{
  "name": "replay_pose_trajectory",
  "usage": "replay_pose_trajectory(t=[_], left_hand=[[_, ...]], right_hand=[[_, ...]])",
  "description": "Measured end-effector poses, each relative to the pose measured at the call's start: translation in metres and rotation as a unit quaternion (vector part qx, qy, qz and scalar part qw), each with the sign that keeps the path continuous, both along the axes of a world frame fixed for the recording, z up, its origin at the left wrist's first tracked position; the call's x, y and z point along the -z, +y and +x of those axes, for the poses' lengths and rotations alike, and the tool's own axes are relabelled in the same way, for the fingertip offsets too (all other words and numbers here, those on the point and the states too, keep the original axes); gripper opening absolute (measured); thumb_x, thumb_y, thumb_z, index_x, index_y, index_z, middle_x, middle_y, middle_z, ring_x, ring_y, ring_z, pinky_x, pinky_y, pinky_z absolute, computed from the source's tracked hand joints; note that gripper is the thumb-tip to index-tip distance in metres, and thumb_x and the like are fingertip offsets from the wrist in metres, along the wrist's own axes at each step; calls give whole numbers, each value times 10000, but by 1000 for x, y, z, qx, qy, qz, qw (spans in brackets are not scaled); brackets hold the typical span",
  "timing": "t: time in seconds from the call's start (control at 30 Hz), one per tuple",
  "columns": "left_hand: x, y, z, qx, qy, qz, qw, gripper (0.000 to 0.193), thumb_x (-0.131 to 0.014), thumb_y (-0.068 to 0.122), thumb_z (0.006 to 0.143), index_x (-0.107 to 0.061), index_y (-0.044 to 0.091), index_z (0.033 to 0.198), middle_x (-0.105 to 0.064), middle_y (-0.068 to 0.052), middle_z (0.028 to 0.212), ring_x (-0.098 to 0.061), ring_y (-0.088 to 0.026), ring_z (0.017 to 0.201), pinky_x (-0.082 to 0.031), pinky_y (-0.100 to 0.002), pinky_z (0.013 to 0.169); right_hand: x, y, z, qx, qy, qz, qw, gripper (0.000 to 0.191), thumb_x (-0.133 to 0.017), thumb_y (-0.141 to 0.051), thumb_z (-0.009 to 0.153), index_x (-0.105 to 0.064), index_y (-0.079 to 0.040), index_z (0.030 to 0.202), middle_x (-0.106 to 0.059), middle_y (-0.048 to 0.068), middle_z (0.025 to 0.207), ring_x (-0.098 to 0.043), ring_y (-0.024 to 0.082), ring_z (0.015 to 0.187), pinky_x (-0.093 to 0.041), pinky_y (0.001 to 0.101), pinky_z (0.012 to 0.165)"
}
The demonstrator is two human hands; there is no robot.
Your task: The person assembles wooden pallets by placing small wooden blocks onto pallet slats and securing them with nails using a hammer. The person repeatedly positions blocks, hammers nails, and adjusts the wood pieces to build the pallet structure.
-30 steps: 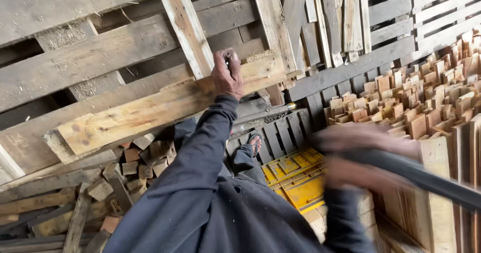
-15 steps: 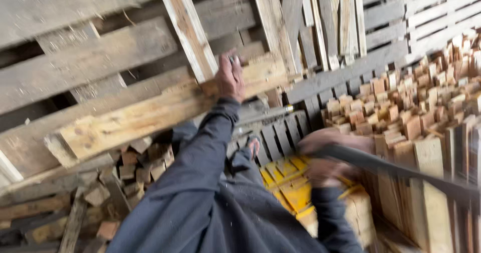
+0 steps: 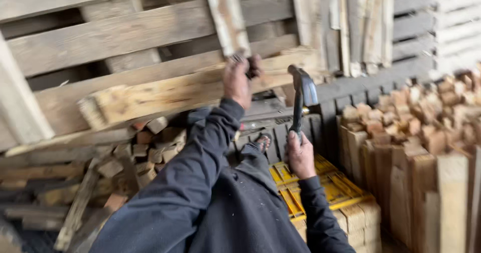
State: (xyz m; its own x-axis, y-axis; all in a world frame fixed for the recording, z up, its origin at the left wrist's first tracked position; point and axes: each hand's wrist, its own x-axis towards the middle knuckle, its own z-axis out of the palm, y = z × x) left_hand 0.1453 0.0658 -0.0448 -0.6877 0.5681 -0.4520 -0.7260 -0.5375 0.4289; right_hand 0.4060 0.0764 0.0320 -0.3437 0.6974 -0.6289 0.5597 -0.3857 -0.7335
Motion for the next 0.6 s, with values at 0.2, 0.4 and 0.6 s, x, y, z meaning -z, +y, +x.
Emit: replay_pose_trajectory(t=[0.2,0.4,0.6], left_hand=[[-25,-139,20,20,10,41,999,156,-608,65,1026,-627,9,1171,-739,-158,1127,-725,-265,1030,-602,-398,894],[-25,-226,34,-93,25,36,995,136,-662,91,1016,-680,69,1149,-741,-126,1085,-723,-270,999,-599,-394,868],[-22,-268,22,-173,7,58,983,153,-678,93,995,-680,80,1147,-751,-125,1042,-729,-278,979,-599,-387,846]], right_hand=[[-11,-5,-14,-42,35,5,999,347,-605,-398,1027,-561,-70,923,-510,-12,652,-476,92,505,-407,263,444],[-15,-42,-74,-219,119,-2,968,376,-573,-426,1024,-572,-53,976,-554,8,648,-519,102,500,-430,260,451],[9,-49,-122,-319,-31,-44,946,434,-546,-462,1022,-548,-30,974,-526,26,649,-489,119,472,-423,292,417]])
